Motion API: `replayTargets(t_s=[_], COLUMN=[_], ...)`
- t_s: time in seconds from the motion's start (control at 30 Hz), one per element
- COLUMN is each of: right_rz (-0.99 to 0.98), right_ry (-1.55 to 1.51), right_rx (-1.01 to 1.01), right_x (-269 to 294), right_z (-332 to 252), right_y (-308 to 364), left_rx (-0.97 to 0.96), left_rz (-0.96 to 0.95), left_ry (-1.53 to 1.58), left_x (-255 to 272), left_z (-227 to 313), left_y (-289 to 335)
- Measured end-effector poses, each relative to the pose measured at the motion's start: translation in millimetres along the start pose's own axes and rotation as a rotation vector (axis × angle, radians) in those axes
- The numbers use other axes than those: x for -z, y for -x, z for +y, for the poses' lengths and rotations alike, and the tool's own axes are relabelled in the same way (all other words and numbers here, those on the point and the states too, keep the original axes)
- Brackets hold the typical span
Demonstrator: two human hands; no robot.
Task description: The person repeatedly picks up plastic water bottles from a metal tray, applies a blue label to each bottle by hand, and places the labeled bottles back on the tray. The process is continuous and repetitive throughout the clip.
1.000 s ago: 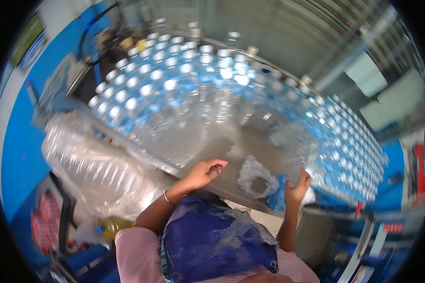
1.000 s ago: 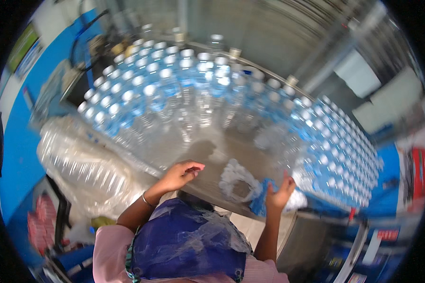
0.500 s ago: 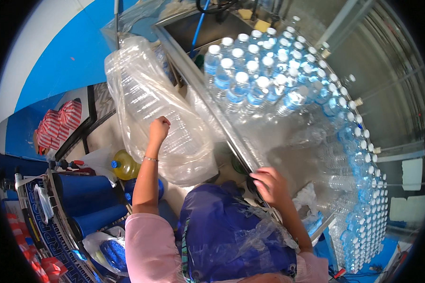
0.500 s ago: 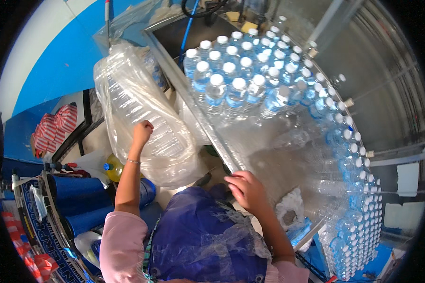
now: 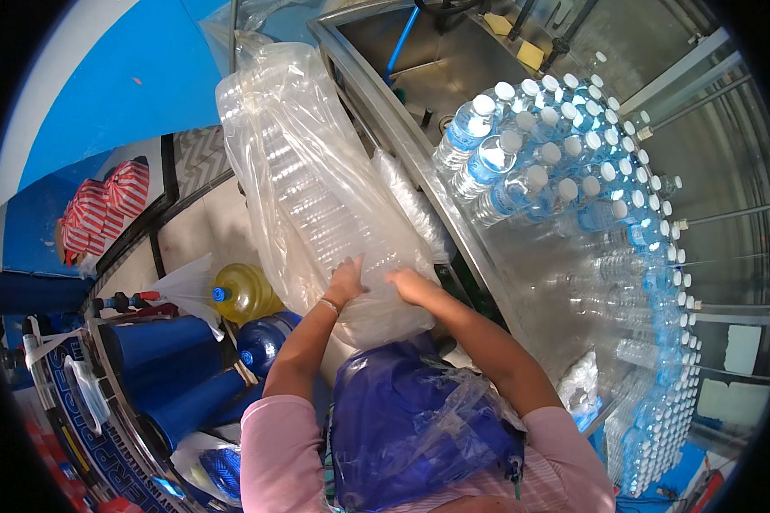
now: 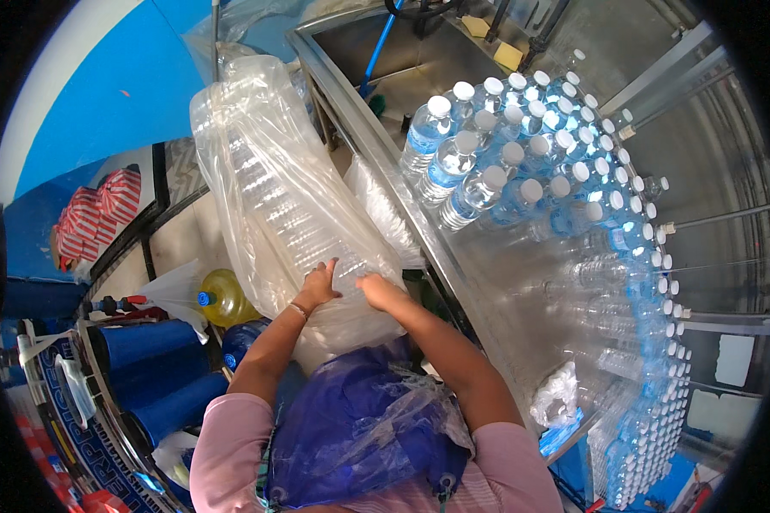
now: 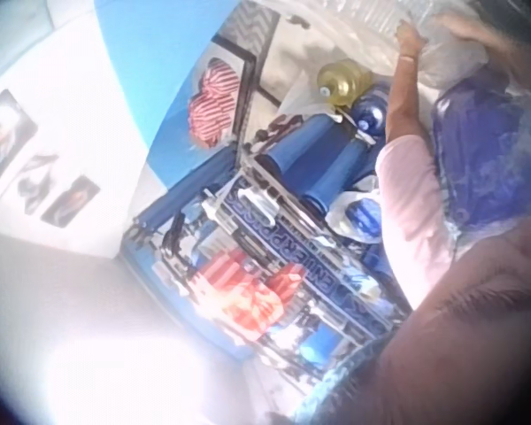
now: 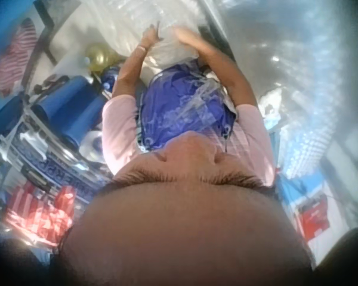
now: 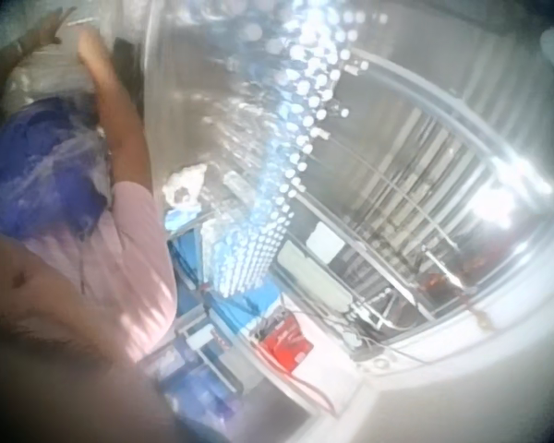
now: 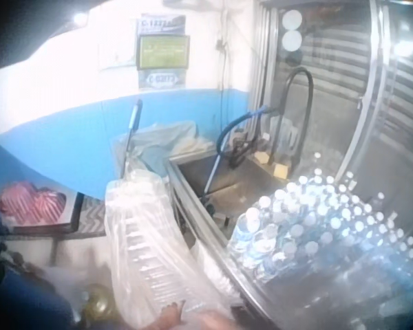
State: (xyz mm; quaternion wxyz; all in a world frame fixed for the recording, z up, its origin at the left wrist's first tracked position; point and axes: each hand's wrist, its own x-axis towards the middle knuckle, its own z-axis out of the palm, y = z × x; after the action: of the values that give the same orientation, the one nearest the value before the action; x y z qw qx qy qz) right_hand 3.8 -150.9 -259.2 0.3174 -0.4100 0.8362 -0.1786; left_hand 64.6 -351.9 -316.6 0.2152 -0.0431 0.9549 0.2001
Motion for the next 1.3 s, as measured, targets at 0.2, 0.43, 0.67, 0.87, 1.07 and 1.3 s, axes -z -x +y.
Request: replayTargets(t_s=[0.2,0.43,0.67,0.87,1.07,1.3], right_rz=[0.039,0.062,0.120,-0.074,0.171,0.154], right_ry=[0.258,0.221,0.030,0.230,0.448,0.183], right_rx=[0.016,-0.169,-0.316,-0.478,-0.232,-0.295], right_x=[-34,-50,-39,-27,-44,-27], right_z=[7,33,20,-2,-21,-19], right_y=[6,-33,-37,-26,-5,10], left_rx=[0.263,0.213,0.202,0.170,0.159,0.139], left_rz=[-0.200,0.545,0.354,0.312,0.220,0.007], left_ry=[0.001,-0.392,-0.285,-0.382,-0.439,-0.240], left_x=[30,99,142,144,134,108], left_z=[-1,-16,-30,-31,-15,-37], left_y=[-9,-43,-49,-42,-21,-4])
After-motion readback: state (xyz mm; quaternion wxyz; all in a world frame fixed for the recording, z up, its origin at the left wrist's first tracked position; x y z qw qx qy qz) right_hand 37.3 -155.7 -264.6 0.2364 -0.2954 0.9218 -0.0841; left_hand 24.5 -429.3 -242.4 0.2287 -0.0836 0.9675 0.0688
